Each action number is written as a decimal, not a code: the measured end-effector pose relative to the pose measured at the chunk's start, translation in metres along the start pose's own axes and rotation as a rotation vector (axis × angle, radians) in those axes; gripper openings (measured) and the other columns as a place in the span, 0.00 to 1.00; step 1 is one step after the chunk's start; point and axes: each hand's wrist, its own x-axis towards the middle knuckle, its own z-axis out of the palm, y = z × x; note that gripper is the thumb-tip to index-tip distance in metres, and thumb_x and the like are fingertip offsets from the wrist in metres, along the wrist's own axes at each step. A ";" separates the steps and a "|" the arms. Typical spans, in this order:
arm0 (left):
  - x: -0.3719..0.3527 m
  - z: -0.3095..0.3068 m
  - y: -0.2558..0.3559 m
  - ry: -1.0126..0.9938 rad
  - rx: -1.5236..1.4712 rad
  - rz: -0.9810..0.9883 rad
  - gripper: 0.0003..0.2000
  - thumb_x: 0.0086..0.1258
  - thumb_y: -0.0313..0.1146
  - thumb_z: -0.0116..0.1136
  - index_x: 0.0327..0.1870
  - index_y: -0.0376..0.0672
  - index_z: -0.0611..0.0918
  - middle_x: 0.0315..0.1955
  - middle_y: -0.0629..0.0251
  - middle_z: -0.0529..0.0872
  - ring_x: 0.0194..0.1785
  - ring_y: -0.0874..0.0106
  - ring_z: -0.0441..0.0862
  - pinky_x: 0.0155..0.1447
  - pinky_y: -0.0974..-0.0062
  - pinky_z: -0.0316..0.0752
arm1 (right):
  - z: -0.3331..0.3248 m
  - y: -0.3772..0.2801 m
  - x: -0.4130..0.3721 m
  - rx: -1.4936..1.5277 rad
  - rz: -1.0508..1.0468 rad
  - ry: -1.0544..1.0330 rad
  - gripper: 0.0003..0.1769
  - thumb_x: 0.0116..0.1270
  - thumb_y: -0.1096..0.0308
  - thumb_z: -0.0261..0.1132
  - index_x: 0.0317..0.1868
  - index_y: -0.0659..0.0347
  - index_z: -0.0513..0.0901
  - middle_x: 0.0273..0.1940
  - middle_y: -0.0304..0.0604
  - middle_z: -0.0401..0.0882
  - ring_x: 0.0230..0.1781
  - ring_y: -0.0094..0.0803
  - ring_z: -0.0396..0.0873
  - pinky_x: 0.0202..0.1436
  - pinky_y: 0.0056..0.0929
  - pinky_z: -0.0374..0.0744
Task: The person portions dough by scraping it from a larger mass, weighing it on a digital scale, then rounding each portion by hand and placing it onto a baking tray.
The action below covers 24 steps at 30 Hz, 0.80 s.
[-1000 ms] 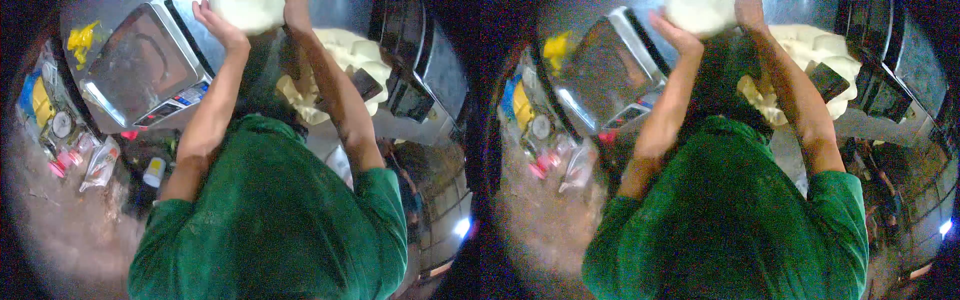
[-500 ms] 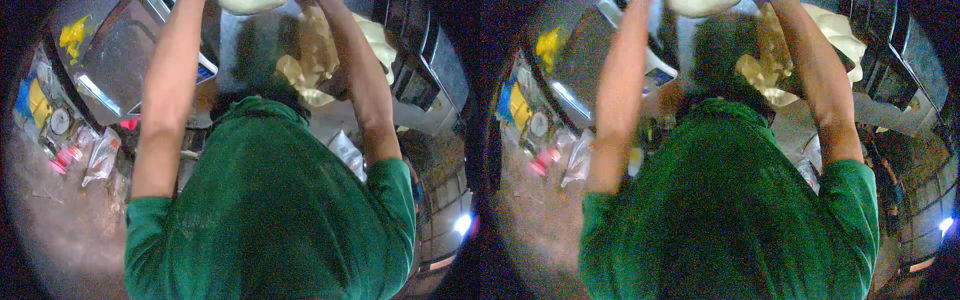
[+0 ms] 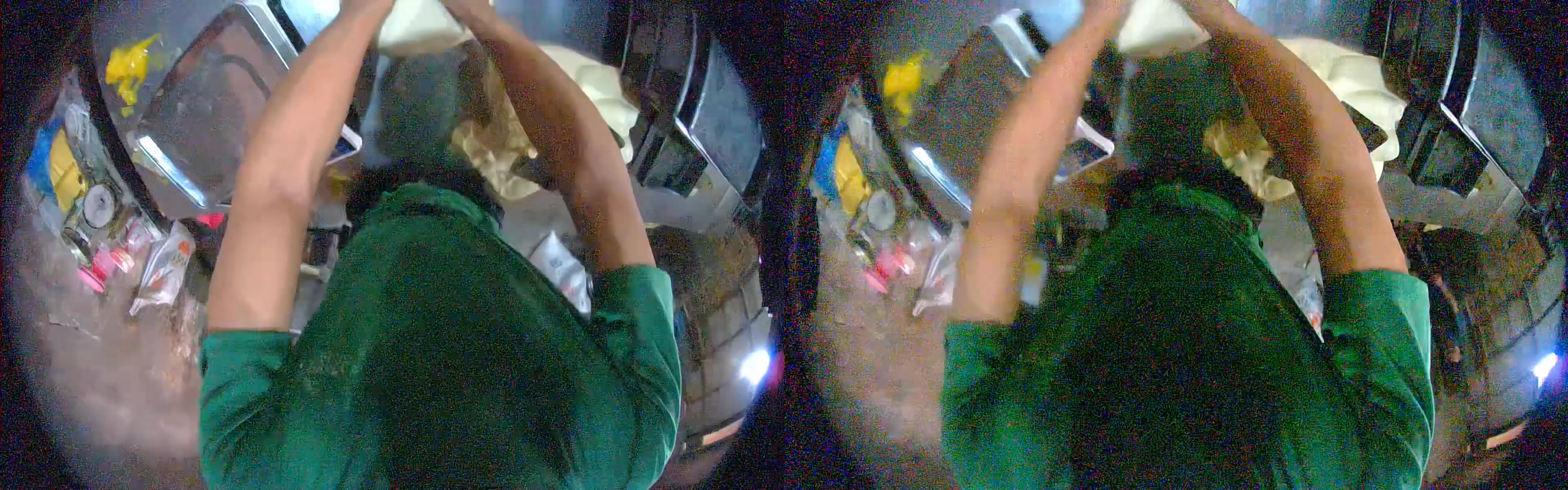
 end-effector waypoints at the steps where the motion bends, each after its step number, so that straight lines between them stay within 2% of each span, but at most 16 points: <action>1: 0.000 0.004 -0.007 -0.025 -0.016 0.015 0.24 0.80 0.46 0.36 0.47 0.38 0.85 0.45 0.40 0.86 0.50 0.41 0.82 0.58 0.46 0.74 | 0.003 0.006 0.000 -0.002 -0.005 -0.037 0.26 0.77 0.51 0.49 0.47 0.65 0.85 0.39 0.63 0.85 0.43 0.66 0.81 0.51 0.57 0.77; 2: 0.001 0.007 -0.012 -0.051 -0.035 0.022 0.23 0.81 0.46 0.36 0.51 0.38 0.83 0.49 0.41 0.86 0.54 0.42 0.81 0.61 0.46 0.72 | 0.002 0.008 0.004 -0.008 -0.011 -0.083 0.26 0.77 0.51 0.49 0.48 0.64 0.84 0.39 0.63 0.85 0.43 0.66 0.82 0.52 0.58 0.77; 3: -0.001 -0.002 -0.005 -0.058 0.028 0.062 0.22 0.80 0.45 0.38 0.53 0.39 0.82 0.52 0.43 0.84 0.57 0.44 0.80 0.63 0.45 0.69 | -0.023 -0.009 0.000 -0.034 0.094 -0.295 0.25 0.78 0.51 0.49 0.59 0.61 0.81 0.51 0.63 0.83 0.55 0.63 0.79 0.62 0.57 0.72; 5: -0.026 -0.014 0.002 -0.111 0.160 0.122 0.20 0.80 0.43 0.42 0.59 0.41 0.80 0.59 0.46 0.82 0.63 0.47 0.76 0.68 0.45 0.65 | -0.030 -0.015 -0.027 -0.168 -0.101 -0.040 0.26 0.78 0.52 0.50 0.66 0.58 0.76 0.60 0.62 0.76 0.63 0.59 0.72 0.68 0.55 0.67; 6: -0.038 -0.008 0.001 0.023 0.141 0.193 0.19 0.79 0.42 0.44 0.61 0.42 0.79 0.60 0.48 0.80 0.65 0.48 0.74 0.70 0.45 0.62 | -0.027 -0.014 -0.042 -0.233 -0.195 0.066 0.26 0.78 0.52 0.50 0.69 0.57 0.74 0.65 0.61 0.73 0.67 0.57 0.69 0.71 0.55 0.64; 7: -0.054 0.001 -0.001 0.152 0.127 0.254 0.19 0.78 0.41 0.46 0.62 0.43 0.78 0.62 0.50 0.79 0.67 0.49 0.72 0.71 0.45 0.60 | -0.029 -0.011 -0.052 -0.228 -0.226 -0.049 0.26 0.79 0.55 0.50 0.72 0.55 0.70 0.70 0.58 0.66 0.72 0.53 0.62 0.75 0.52 0.59; 8: -0.067 0.008 -0.003 0.282 0.120 0.315 0.19 0.77 0.41 0.48 0.64 0.44 0.78 0.64 0.51 0.78 0.68 0.51 0.70 0.72 0.45 0.58 | -0.020 0.000 -0.060 0.000 -0.303 -0.020 0.23 0.78 0.60 0.51 0.70 0.56 0.72 0.69 0.58 0.69 0.71 0.54 0.64 0.73 0.51 0.61; 10: -0.078 0.018 -0.007 0.356 0.115 0.300 0.20 0.76 0.39 0.51 0.66 0.46 0.77 0.64 0.55 0.76 0.68 0.54 0.69 0.73 0.49 0.56 | -0.013 0.005 -0.072 -0.019 -0.351 0.128 0.23 0.78 0.62 0.52 0.69 0.57 0.73 0.67 0.56 0.71 0.69 0.54 0.67 0.72 0.50 0.62; 12: -0.078 0.007 0.004 0.401 0.082 0.317 0.20 0.76 0.39 0.51 0.66 0.47 0.77 0.63 0.57 0.76 0.67 0.55 0.68 0.72 0.49 0.56 | -0.012 0.003 -0.066 -0.011 -0.352 0.145 0.23 0.77 0.62 0.52 0.69 0.57 0.74 0.67 0.55 0.72 0.67 0.53 0.68 0.71 0.49 0.63; 16: -0.054 0.017 0.002 0.322 0.136 0.263 0.21 0.75 0.41 0.53 0.66 0.49 0.77 0.64 0.59 0.75 0.69 0.57 0.65 0.71 0.50 0.54 | -0.016 0.004 -0.053 -0.066 -0.336 0.137 0.23 0.78 0.62 0.53 0.69 0.57 0.74 0.66 0.53 0.74 0.65 0.51 0.70 0.70 0.49 0.64; 17: -0.052 0.016 0.001 0.324 0.163 0.272 0.22 0.74 0.42 0.54 0.67 0.47 0.76 0.63 0.57 0.76 0.68 0.55 0.67 0.70 0.50 0.57 | -0.017 0.003 -0.051 -0.089 -0.320 0.115 0.23 0.78 0.60 0.53 0.69 0.56 0.73 0.66 0.53 0.74 0.65 0.51 0.70 0.69 0.51 0.65; 18: -0.051 0.013 -0.001 0.232 0.061 0.241 0.21 0.74 0.42 0.54 0.66 0.46 0.76 0.61 0.56 0.77 0.66 0.53 0.69 0.69 0.50 0.60 | -0.017 0.004 -0.047 -0.063 -0.310 0.053 0.23 0.78 0.61 0.51 0.70 0.56 0.73 0.68 0.53 0.71 0.68 0.52 0.68 0.70 0.53 0.62; 20: -0.035 0.001 -0.016 0.048 -0.125 0.198 0.21 0.75 0.42 0.54 0.64 0.45 0.77 0.59 0.55 0.79 0.63 0.50 0.73 0.67 0.50 0.64 | 0.001 0.045 -0.031 -0.047 -0.442 0.008 0.25 0.75 0.58 0.57 0.68 0.58 0.73 0.61 0.57 0.78 0.62 0.53 0.75 0.65 0.53 0.69; 21: -0.011 -0.011 -0.039 -0.328 -0.214 0.011 0.35 0.76 0.59 0.51 0.72 0.38 0.71 0.67 0.49 0.76 0.67 0.61 0.77 0.69 0.64 0.71 | -0.026 0.037 -0.012 0.208 -0.247 -0.231 0.27 0.73 0.54 0.61 0.66 0.60 0.75 0.57 0.55 0.80 0.58 0.50 0.77 0.62 0.47 0.72; 22: 0.003 -0.012 -0.054 -0.392 -0.164 -0.006 0.40 0.69 0.62 0.56 0.71 0.37 0.71 0.64 0.45 0.78 0.66 0.57 0.77 0.70 0.62 0.71 | -0.067 0.021 -0.013 0.465 -0.038 -0.480 0.30 0.71 0.49 0.64 0.64 0.63 0.77 0.53 0.54 0.83 0.54 0.46 0.80 0.60 0.42 0.75; 24: 0.004 -0.006 -0.063 -0.426 -0.042 -0.021 0.48 0.59 0.67 0.65 0.70 0.34 0.72 0.60 0.39 0.81 0.65 0.52 0.79 0.69 0.59 0.72 | -0.084 0.022 -0.017 0.486 0.040 -0.678 0.38 0.66 0.42 0.70 0.64 0.65 0.77 0.51 0.54 0.84 0.52 0.44 0.82 0.59 0.38 0.78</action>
